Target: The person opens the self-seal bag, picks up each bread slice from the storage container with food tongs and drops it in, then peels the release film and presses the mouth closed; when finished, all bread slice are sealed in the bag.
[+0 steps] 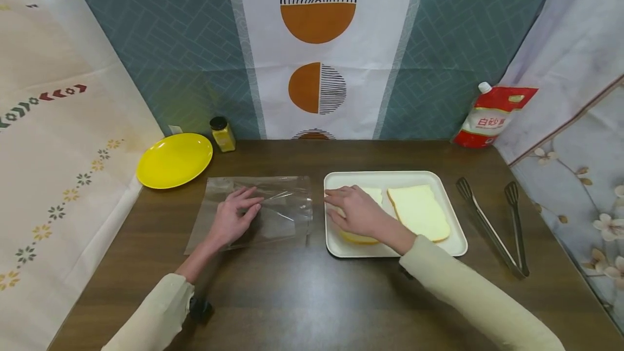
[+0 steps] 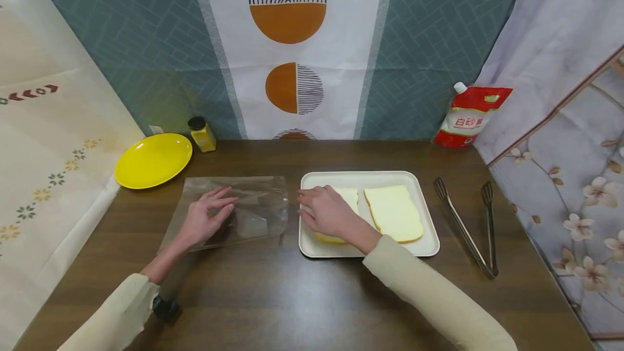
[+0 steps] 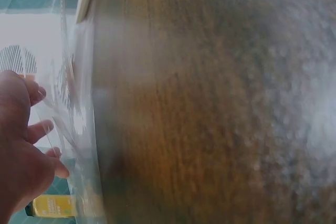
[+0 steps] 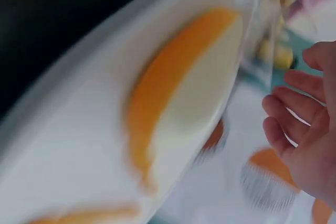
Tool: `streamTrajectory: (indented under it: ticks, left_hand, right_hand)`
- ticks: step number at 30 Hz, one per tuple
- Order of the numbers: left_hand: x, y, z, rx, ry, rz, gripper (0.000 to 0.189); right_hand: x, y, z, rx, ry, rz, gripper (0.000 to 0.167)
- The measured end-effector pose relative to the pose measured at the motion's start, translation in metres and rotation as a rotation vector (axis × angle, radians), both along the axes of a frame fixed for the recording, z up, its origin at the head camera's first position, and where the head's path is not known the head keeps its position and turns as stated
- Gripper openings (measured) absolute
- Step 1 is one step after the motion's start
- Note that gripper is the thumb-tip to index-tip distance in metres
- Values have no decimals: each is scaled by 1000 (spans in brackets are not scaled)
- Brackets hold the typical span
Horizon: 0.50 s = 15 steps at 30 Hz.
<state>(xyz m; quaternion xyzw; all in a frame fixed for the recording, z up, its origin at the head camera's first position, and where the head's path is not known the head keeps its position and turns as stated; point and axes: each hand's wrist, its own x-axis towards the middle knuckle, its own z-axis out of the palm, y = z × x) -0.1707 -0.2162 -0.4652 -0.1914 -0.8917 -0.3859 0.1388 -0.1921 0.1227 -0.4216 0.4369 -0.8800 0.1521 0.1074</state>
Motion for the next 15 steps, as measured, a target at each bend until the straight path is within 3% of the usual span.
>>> streamTrajectory:
  ticks: [4,8,11,15]
  left_hand:
    - [0,-1,0,15,21,-8,21]
    - [1,-2,1,24,8,-7,21]
    - [1,-4,1,18,-2,-4,21]
    - [1,-7,0,16,-7,-3,21]
  right_hand:
    - [7,68,8,-191,20,-232,18]
    - [20,150,16,-250,0,-640,23]
    - [35,203,16,-185,-78,-917,51]
    - [52,250,6,-74,-224,-1143,93]
